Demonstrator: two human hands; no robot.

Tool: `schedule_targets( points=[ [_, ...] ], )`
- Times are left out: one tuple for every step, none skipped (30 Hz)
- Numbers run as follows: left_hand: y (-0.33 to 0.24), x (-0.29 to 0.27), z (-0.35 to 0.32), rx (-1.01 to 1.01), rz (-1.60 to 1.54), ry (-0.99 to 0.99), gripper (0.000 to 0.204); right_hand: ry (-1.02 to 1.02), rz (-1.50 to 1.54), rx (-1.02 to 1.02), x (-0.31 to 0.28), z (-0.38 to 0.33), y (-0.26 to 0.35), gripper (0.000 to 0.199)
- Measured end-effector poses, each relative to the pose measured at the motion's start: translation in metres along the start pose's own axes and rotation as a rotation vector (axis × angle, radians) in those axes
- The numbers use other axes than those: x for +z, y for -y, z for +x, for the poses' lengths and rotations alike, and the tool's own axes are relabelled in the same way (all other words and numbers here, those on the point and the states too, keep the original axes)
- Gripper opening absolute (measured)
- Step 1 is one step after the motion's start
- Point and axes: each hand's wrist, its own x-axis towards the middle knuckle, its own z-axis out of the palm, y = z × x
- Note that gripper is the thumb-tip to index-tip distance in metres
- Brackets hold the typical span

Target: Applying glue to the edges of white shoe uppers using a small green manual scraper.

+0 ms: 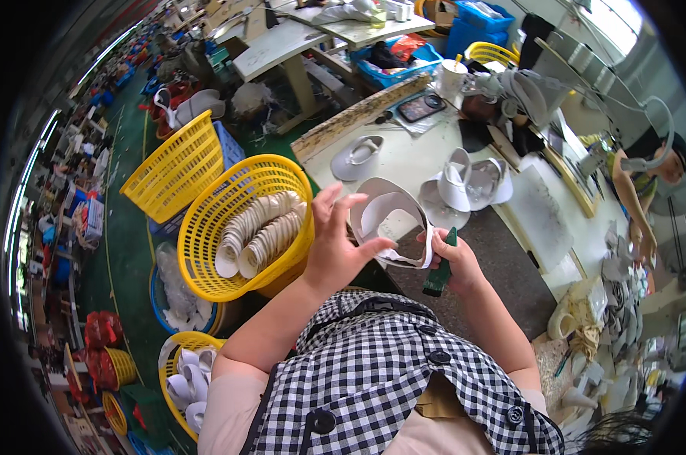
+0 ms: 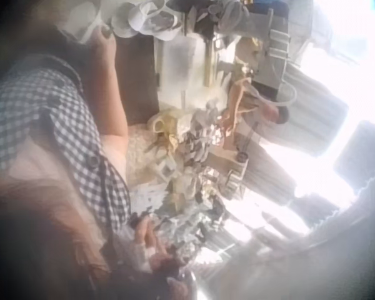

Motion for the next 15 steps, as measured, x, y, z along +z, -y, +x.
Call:
schedule_targets(
  points=[
    [-0.01, 0.009, 0.005, -0.001, -0.003, 0.021, 0.041, -0.04, -0.022, -0.027, -0.004, -0.007, 0.0, 0.031],
    [-0.015, 0.017, 0.008, -0.002, -0.006, 0.044, 0.042, -0.067, -0.014, -0.031, -0.011, -0.013, -0.002, 0.031],
    [-0.013, 0.026, 0.01, 0.005, -0.023, 0.064, 0.042, -0.048, -0.002, -0.058, -0.018, -0.021, -0.003, 0.031],
    [-0.004, 0.035, 0.011, -0.035, -0.136, 0.198, 0.041, -0.027, 0.009, -0.086, -0.026, -0.029, -0.004, 0.03],
    [0.0, 0.043, 0.013, -0.075, -0.248, 0.336, 0.04, -0.051, 0.019, -0.09, -0.034, -0.037, -0.004, 0.03],
    [-0.001, 0.05, 0.014, -0.113, -0.413, 0.354, 0.026, -0.021, 0.018, -0.115, -0.042, -0.045, -0.006, 0.029],
    [-0.001, 0.056, 0.017, -0.104, -0.43, 0.386, 0.026, 0.006, 0.018, -0.143, -0.05, -0.053, -0.007, 0.029],
    [0.001, 0.063, 0.02, -0.197, -0.68, 0.402, 0.019, -0.055, -0.05, -0.132, -0.056, -0.062, -0.009, 0.03],
    [0.0, 0.069, 0.022, -0.296, -0.928, 0.422, 0.015, -0.092, -0.032, -0.141, -0.059, -0.07, -0.014, 0.03],
    [-0.012, 0.073, 0.026, -0.275, -0.937, 0.413, 0.013, -0.106, -0.069, -0.177, -0.063, -0.075, -0.018, 0.03],
    [-0.02, 0.08, 0.027, -0.267, -0.952, 0.45, 0.013, -0.122, -0.107, -0.214, -0.066, -0.08, -0.021, 0.03],
    [-0.027, 0.085, 0.03, -0.268, -1.01, 0.42, 0.015, -0.013, -0.046, -0.297, -0.063, -0.084, -0.015, 0.037],
    [-0.031, 0.091, 0.032, -0.271, -1.071, 0.396, 0.017, -0.05, -0.036, -0.314, -0.06, -0.086, -0.015, 0.037],
    [-0.031, 0.097, 0.034, -0.228, -1.064, 0.406, 0.018, -0.032, 0.003, -0.434, -0.057, -0.089, -0.016, 0.039],
    [-0.031, 0.103, 0.035, -0.216, -1.082, 0.442, 0.018, -0.013, 0.036, -0.554, -0.054, -0.091, -0.016, 0.042]
  ],
)
